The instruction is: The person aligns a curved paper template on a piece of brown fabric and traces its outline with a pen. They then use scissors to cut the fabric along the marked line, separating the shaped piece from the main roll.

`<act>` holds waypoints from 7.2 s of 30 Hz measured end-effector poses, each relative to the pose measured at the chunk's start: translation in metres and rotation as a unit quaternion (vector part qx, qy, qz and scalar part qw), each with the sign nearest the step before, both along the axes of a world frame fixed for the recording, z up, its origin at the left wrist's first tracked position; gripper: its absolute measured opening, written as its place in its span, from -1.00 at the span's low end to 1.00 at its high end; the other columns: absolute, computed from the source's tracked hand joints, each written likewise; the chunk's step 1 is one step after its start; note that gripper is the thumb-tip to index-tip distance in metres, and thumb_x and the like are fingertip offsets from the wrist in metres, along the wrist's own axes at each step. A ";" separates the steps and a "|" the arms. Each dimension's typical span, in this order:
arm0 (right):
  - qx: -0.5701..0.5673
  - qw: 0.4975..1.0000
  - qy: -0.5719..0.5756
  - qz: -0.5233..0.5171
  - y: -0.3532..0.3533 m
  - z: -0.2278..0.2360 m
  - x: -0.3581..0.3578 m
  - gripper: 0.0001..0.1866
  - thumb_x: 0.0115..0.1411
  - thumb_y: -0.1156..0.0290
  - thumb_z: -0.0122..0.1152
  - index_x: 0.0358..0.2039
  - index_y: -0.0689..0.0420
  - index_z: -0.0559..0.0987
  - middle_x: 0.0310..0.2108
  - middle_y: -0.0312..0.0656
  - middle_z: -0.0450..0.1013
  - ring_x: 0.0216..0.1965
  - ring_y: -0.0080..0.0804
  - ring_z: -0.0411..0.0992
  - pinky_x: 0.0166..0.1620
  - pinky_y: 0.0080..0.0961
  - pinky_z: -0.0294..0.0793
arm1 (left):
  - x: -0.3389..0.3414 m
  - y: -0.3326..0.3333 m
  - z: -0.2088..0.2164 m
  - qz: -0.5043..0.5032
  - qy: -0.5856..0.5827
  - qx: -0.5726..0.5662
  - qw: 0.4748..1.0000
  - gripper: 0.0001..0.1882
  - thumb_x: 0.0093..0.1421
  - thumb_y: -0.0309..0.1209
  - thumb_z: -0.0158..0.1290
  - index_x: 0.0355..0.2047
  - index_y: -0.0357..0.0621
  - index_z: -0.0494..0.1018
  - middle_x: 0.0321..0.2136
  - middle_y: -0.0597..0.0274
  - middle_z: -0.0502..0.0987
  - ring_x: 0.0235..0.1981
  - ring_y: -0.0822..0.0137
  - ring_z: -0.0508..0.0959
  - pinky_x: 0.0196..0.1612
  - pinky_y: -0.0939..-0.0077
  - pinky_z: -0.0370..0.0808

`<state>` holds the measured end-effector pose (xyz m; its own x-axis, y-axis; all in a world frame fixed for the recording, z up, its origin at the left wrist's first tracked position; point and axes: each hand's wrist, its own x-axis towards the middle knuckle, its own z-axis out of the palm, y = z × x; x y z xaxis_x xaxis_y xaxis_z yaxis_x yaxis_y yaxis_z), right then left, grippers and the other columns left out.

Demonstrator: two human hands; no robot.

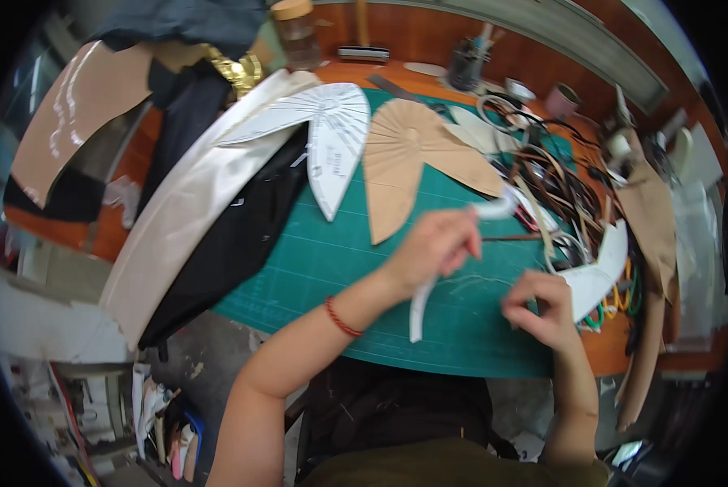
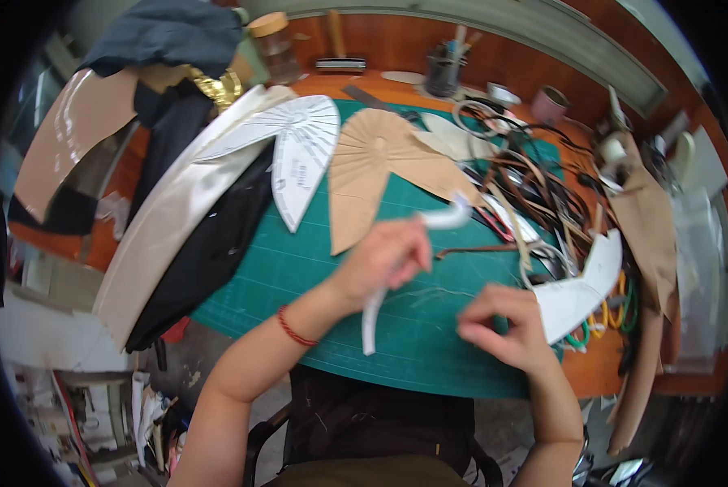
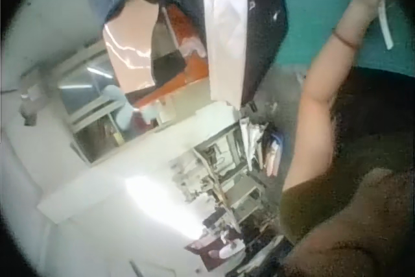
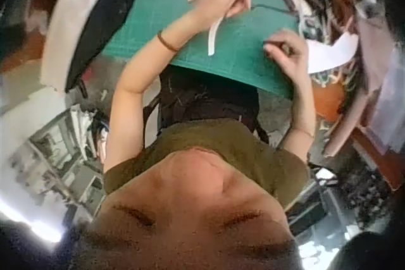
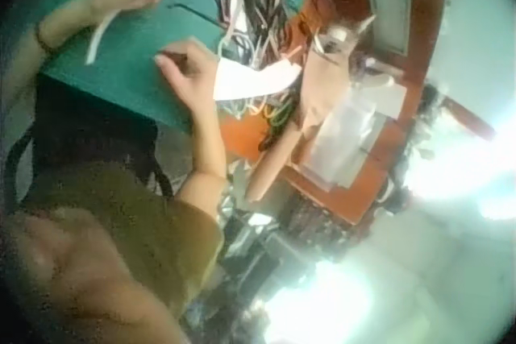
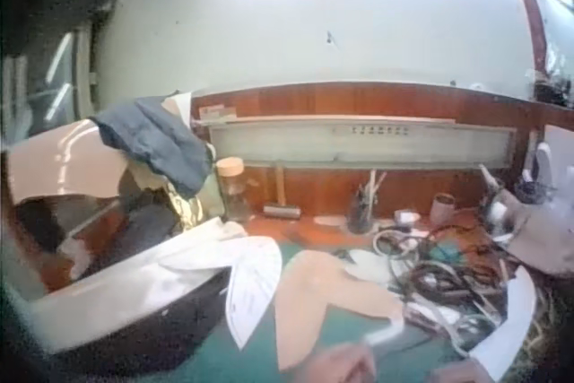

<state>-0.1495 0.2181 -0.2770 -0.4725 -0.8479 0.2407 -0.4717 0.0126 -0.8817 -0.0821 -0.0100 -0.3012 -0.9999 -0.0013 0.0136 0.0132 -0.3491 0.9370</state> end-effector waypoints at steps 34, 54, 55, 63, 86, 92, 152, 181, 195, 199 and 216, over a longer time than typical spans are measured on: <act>0.278 0.613 0.551 -0.493 0.238 0.100 -0.013 -0.51 -0.01 0.55 0.27 0.00 0.08 0.50 -0.05 -0.06 0.46 -0.04 -0.10 0.40 0.06 -0.24 0.34 | -0.002 -0.014 -0.004 -0.042 -0.017 0.042 0.998 -0.57 0.41 -0.15 -0.25 -0.49 -0.14 0.39 -0.85 0.44 0.17 -0.80 0.58 0.10 -0.67 0.65 0.03; 0.114 0.976 -0.133 -0.129 0.045 0.037 0.021 -0.78 0.25 0.38 0.18 -0.46 0.24 0.61 -0.69 -0.38 0.38 -0.64 -0.72 0.31 -0.60 -0.64 0.26 | 0.169 -0.021 0.025 -0.126 -0.184 -0.131 0.966 -0.70 0.34 -0.30 -0.08 -0.44 -0.20 0.51 -0.70 0.48 0.32 -0.68 0.68 0.17 -0.61 0.69 0.09; 0.113 0.974 -0.154 -0.118 0.043 0.036 0.018 -0.79 0.26 0.38 0.17 -0.44 0.24 0.60 -0.69 -0.39 0.38 -0.66 -0.73 0.30 -0.61 -0.67 0.24 | 0.187 -0.034 0.020 -0.152 -0.205 -0.169 0.952 -0.70 0.34 -0.28 -0.08 -0.40 -0.21 0.52 -0.67 0.43 0.37 -0.65 0.62 0.25 -0.59 0.66 0.16; 0.125 0.970 -0.208 -0.035 0.010 0.006 0.020 -0.78 0.29 0.44 0.08 -0.07 0.20 0.43 -0.66 -0.34 0.39 -0.68 -0.73 0.28 -0.62 -0.75 0.21 | 0.262 -0.022 0.016 -0.110 -0.124 -0.577 0.800 -0.53 0.24 -0.11 0.04 0.04 -0.13 0.41 -0.40 0.05 0.55 -0.25 -0.02 0.55 -0.20 0.21 0.48; 0.083 0.991 0.080 -0.065 -0.004 -0.026 0.026 -0.59 0.04 0.54 0.34 -0.05 0.14 0.52 -0.56 -0.23 0.44 -0.60 -0.49 0.39 -0.49 -0.58 0.40 | 0.224 -0.050 -0.281 0.167 0.026 -0.769 0.617 -0.49 0.17 -0.35 0.09 0.13 -0.18 0.33 0.05 -0.05 0.42 0.09 -0.03 0.39 0.14 0.09 0.33; 0.081 0.991 0.085 -0.062 -0.004 -0.025 0.027 -0.54 0.02 0.59 0.33 -0.01 0.13 0.53 -0.53 -0.19 0.44 -0.57 -0.46 0.39 -0.46 -0.56 0.41 | 0.238 -0.057 -0.287 0.095 -0.037 -0.786 0.609 -0.50 0.16 -0.36 0.09 0.12 -0.18 0.34 0.06 -0.03 0.41 0.10 -0.01 0.39 0.15 0.08 0.32; 0.123 0.983 0.123 -0.057 -0.002 -0.020 0.026 -0.52 -0.04 0.60 0.36 -0.03 0.14 0.56 -0.57 -0.23 0.39 -0.59 -0.54 0.31 -0.51 -0.63 0.29 | 0.133 0.126 0.117 0.143 0.347 -0.597 0.709 -0.70 0.08 -0.31 0.04 -0.20 -0.19 0.45 -0.28 0.22 0.43 -0.24 0.28 0.43 -0.19 0.35 0.38; 0.075 0.985 0.153 -0.039 -0.008 -0.025 0.031 -0.55 -0.10 0.62 0.36 -0.12 0.17 0.56 -0.61 -0.20 0.35 -0.64 -0.41 0.33 -0.56 -0.53 0.29 | 0.189 -0.223 0.157 0.217 -0.019 -0.972 0.088 -0.28 -0.05 -0.35 0.20 0.18 -0.09 0.29 0.31 0.12 0.12 0.37 0.10 0.03 0.37 -0.06 -0.14; 0.086 0.984 0.154 -0.038 -0.008 -0.022 0.031 -0.56 -0.10 0.62 0.36 -0.13 0.17 0.57 -0.61 -0.21 0.34 -0.65 -0.41 0.32 -0.57 -0.53 0.28 | 0.237 -0.351 0.278 0.402 -0.211 -0.858 0.241 -0.63 0.25 -0.08 -0.05 -0.06 0.04 0.49 -0.10 0.14 0.52 0.00 0.04 0.47 0.03 0.20 0.36; 0.080 0.984 0.157 -0.037 -0.006 -0.022 0.030 -0.56 -0.10 0.63 0.36 -0.13 0.17 0.56 -0.61 -0.21 0.33 -0.65 -0.42 0.31 -0.57 -0.54 0.27 | 0.239 -0.352 0.306 0.516 -0.116 -0.673 0.517 -0.45 0.30 0.10 -0.15 -0.30 -0.17 0.53 -0.41 0.31 0.52 -0.31 0.39 0.43 -0.15 0.51 0.35; 0.108 0.981 0.164 -0.012 -0.004 -0.036 0.029 -0.57 0.08 0.69 0.15 0.01 0.19 0.52 -0.43 -0.36 0.24 -0.56 -0.68 0.08 -0.50 -0.72 0.03 | 0.283 -0.221 0.206 0.178 -0.180 -0.952 0.171 -0.28 0.17 -0.13 0.04 0.30 -0.02 0.10 0.33 -0.04 0.03 0.35 -0.07 0.00 0.33 -0.11 -0.03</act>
<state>-0.1207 0.2136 -0.3130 -0.4196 -0.8856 0.1990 -0.7263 0.1960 -0.6588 0.2011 -0.2305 -0.0953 -0.8773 -0.3991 0.2666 -0.4629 0.5565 -0.6899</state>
